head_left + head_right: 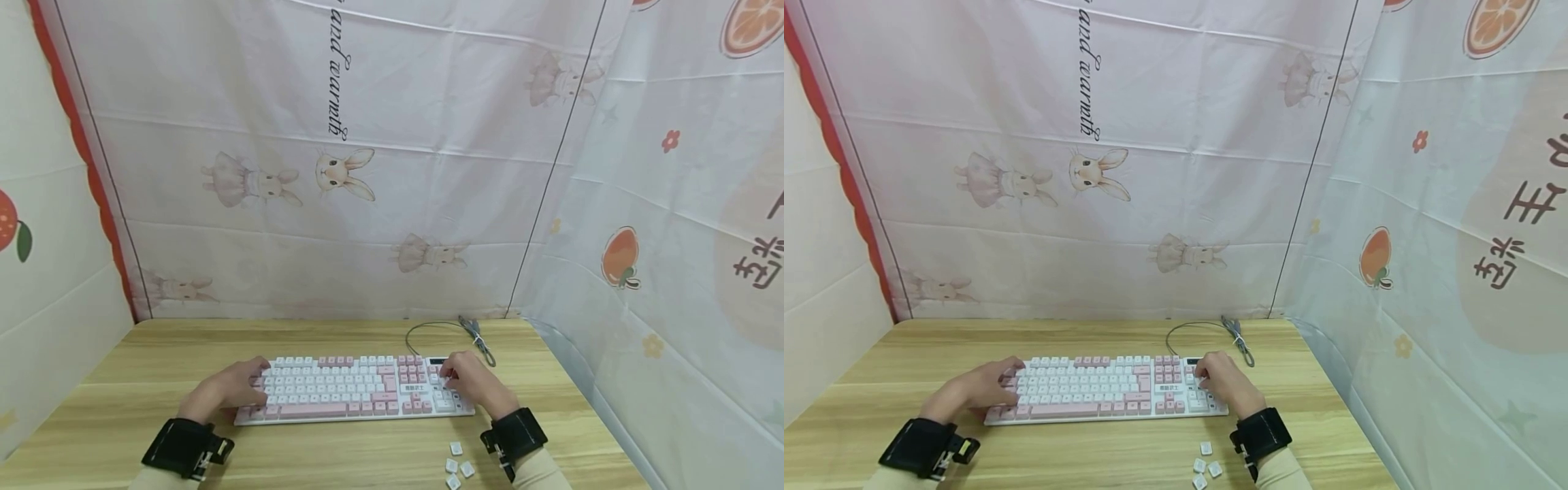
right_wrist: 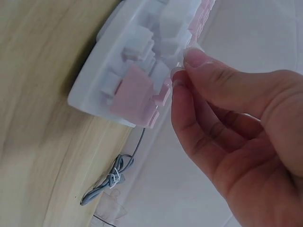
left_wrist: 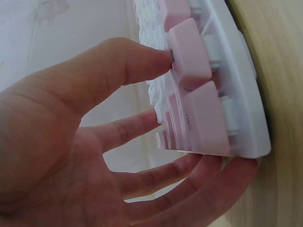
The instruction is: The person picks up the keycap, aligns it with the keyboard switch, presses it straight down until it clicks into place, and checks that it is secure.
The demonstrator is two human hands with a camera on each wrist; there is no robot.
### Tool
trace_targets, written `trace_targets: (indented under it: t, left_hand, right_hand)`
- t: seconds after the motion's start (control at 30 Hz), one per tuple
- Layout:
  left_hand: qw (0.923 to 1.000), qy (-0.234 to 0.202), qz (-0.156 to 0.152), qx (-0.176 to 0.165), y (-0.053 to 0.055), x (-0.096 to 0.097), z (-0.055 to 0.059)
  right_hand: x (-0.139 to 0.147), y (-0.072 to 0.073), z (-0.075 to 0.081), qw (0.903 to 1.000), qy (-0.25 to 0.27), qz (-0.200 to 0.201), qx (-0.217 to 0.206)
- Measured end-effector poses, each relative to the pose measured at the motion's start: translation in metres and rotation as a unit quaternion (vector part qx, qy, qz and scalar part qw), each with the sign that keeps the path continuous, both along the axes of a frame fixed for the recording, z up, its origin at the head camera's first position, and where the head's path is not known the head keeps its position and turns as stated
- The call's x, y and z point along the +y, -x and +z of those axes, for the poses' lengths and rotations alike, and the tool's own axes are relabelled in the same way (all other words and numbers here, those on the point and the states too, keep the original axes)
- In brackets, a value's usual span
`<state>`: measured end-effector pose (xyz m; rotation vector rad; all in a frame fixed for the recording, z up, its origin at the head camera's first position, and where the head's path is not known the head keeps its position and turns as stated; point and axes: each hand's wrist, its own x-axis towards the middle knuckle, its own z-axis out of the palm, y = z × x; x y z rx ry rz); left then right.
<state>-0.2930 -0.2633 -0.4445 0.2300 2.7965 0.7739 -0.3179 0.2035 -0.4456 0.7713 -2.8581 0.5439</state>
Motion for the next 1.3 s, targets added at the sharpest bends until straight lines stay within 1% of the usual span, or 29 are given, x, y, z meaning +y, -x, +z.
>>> trace_targets:
  t: [0.17, 0.43, 0.57, 0.97, 1.13, 1.3]
  left_hand:
    - [1.0000, 0.000, 0.002, -0.003, 0.0004, 0.0001, 0.0009]
    - [1.0000, 0.005, -0.001, 0.002, -0.0007, -0.0010, -0.0006]
    - [1.0000, 0.006, -0.002, 0.005, -0.0006, -0.0007, 0.0007]
    - [0.9999, 0.006, -0.004, 0.008, -0.0010, -0.0003, 0.0012]
    - [0.9999, 0.005, -0.005, 0.008, 0.0005, -0.0006, -0.0002]
    - [1.0000, 0.004, -0.004, 0.008, 0.0011, -0.0006, -0.0004]
  right_hand:
    - [0.0002, 0.0008, 0.0010, 1.0000, -0.008, 0.003, -0.005]
    - [-0.0002, -0.0005, 0.0036, 0.9996, -0.017, 0.006, -0.022]
    - [-0.0008, -0.0004, 0.0037, 0.9994, -0.020, 0.002, -0.027]
    - [-0.0013, 0.0009, 0.0018, 0.9992, -0.031, -0.001, -0.025]
    - [-0.0029, 0.0003, 0.0016, 0.9990, -0.036, -0.013, -0.022]
    - [-0.0045, 0.0001, 0.0026, 0.9985, -0.035, -0.028, -0.033]
